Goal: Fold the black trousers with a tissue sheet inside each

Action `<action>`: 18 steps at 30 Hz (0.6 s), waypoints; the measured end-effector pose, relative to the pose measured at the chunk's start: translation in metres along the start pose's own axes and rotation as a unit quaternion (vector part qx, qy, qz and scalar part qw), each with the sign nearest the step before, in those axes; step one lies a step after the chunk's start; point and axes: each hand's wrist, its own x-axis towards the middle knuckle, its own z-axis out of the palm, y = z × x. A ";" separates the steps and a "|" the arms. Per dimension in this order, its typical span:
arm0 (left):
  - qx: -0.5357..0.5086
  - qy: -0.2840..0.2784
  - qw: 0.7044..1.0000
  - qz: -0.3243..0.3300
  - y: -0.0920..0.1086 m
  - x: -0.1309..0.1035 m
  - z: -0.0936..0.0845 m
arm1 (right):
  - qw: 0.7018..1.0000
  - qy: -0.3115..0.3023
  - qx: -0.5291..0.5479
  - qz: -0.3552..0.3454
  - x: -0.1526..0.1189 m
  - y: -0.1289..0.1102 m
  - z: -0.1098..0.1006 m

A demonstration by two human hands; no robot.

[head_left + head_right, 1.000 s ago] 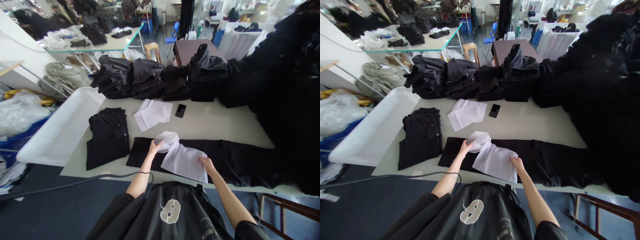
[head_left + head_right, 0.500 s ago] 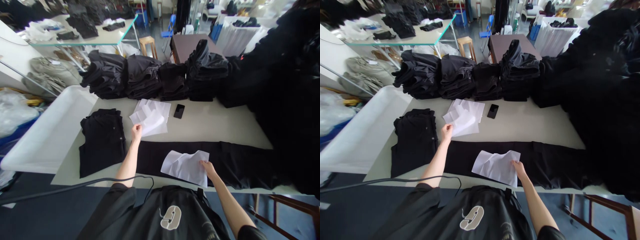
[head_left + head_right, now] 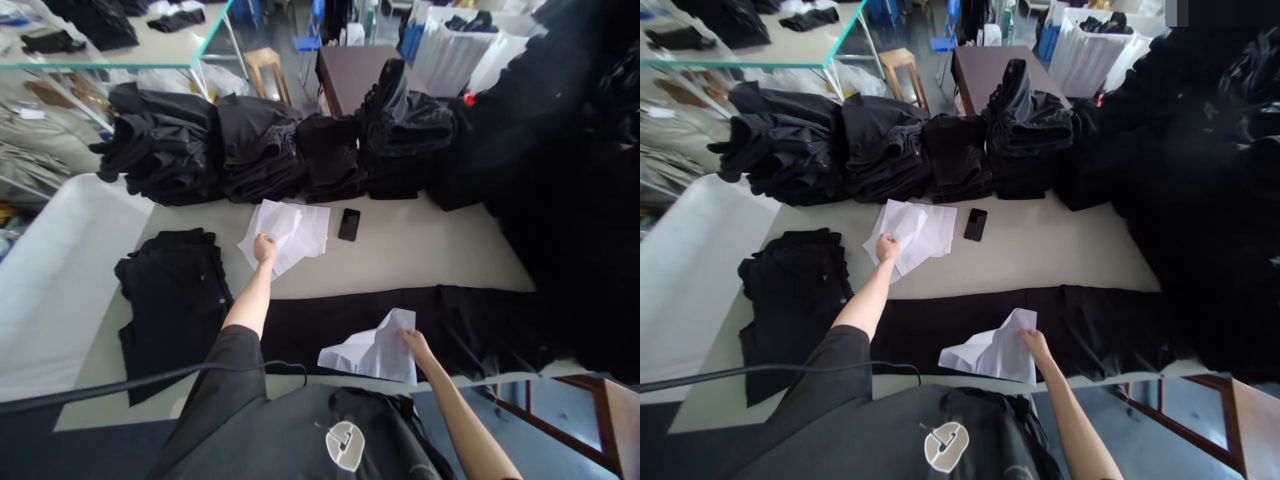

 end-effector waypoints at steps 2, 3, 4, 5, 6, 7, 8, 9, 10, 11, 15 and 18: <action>0.007 -0.036 0.999 0.020 0.006 0.004 0.009 | 1.000 0.008 0.019 0.015 -0.001 -0.002 0.002; 0.010 -0.051 0.998 0.029 0.008 0.005 0.012 | 0.999 0.011 0.030 0.021 -0.002 -0.003 0.004; 0.016 -0.060 0.997 0.035 0.010 0.004 0.012 | 0.999 0.013 0.041 0.026 -0.004 -0.005 0.005; 0.025 -0.061 0.997 0.043 0.011 0.001 0.011 | 0.998 0.014 0.050 0.030 -0.005 -0.007 0.006; 0.037 -0.053 0.996 0.058 0.012 -0.005 0.009 | 0.998 0.016 0.057 0.030 -0.006 -0.009 0.008; 0.049 -0.041 0.995 0.082 0.011 -0.016 0.005 | 0.998 0.017 0.061 0.029 -0.008 -0.011 0.009; 0.058 -0.031 0.991 0.117 0.009 -0.031 0.000 | 0.998 0.019 0.062 0.026 -0.009 -0.012 0.009; 0.058 -0.031 0.985 0.160 0.006 -0.051 -0.006 | 0.998 0.021 0.061 0.023 -0.010 -0.014 0.010; 0.050 -0.045 0.976 0.206 0.000 -0.076 -0.011 | 0.998 0.021 0.060 0.020 -0.011 -0.015 0.010; 0.035 -0.076 0.966 0.246 -0.008 -0.104 -0.016 | 0.998 0.020 0.060 0.017 -0.012 -0.016 0.010; -0.001 -0.247 0.937 0.246 -0.055 -0.227 -0.021 | 0.999 0.010 0.052 -0.004 -0.010 -0.024 0.009; 0.021 -0.314 0.942 0.120 -0.085 -0.288 -0.013 | 0.999 0.003 0.029 -0.019 -0.004 -0.034 0.007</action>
